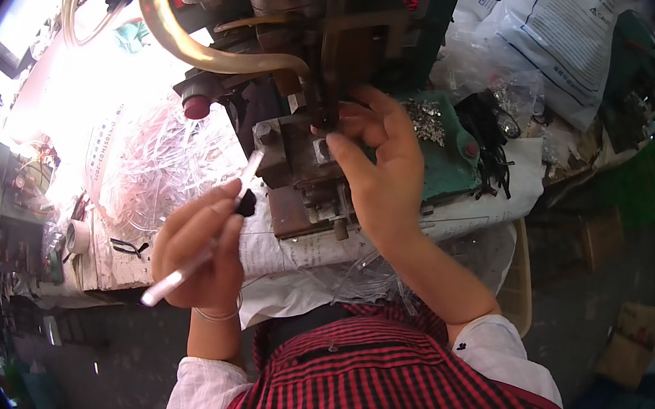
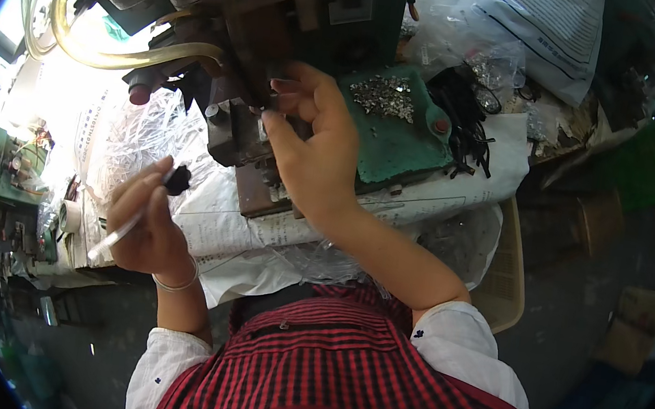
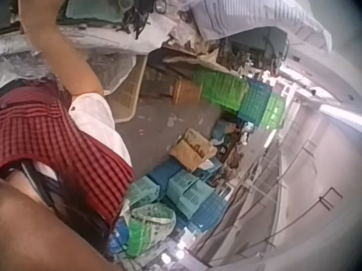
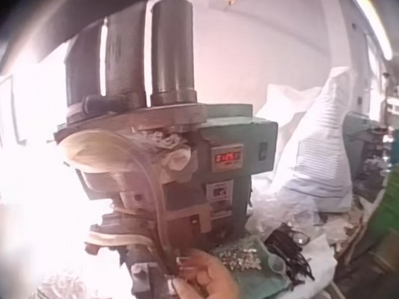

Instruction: The person repeatedly picks small metal fasteners from a green tray and places them into a press machine, then removes the assembled items. The person continues this cycle throughout the clip.

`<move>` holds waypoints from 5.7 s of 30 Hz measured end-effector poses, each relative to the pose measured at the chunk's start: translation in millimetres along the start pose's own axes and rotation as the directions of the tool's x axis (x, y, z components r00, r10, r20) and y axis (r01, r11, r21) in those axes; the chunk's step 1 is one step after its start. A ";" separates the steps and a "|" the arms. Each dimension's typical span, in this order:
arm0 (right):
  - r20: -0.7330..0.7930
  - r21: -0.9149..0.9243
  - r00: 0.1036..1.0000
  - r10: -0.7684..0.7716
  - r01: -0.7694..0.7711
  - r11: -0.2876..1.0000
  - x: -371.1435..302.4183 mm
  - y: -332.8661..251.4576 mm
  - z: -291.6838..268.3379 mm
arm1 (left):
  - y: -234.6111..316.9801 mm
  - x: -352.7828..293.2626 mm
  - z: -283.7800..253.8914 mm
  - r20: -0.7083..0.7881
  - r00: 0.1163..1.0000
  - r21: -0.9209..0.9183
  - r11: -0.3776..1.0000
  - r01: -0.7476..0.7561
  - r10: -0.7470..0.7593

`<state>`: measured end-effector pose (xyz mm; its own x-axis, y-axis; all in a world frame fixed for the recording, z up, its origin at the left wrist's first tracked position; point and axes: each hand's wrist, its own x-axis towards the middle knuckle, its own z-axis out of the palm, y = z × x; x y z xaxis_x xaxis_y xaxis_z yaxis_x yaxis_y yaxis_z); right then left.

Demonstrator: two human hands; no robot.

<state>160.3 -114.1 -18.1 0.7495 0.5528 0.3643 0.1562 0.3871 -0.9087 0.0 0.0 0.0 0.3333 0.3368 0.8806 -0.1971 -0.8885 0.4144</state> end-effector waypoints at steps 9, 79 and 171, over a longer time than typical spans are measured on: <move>-0.229 -0.525 0.966 -0.120 -0.019 0.851 29.1 45.3 -117.8 | -7.0 -2.0 68.0 0.310 0.838 0.082 0.865 -0.494 0.449; 0.027 -0.353 0.996 -0.081 0.086 0.932 21.1 10.3 -57.4 | -1.6 -2.0 52.0 0.311 0.880 0.013 0.925 -0.381 0.358; -0.019 -0.978 0.982 -0.190 0.021 0.210 -1.8 82.4 -124.3 | 1.2 -46.6 41.1 0.301 0.945 0.078 0.985 -0.156 0.126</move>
<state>251.8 -174.9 -119.0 0.7184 0.4552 0.5261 0.6778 -0.6283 -0.3820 22.1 -29.5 -50.0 0.5676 0.1124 0.8156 -0.1741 -0.9518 0.2523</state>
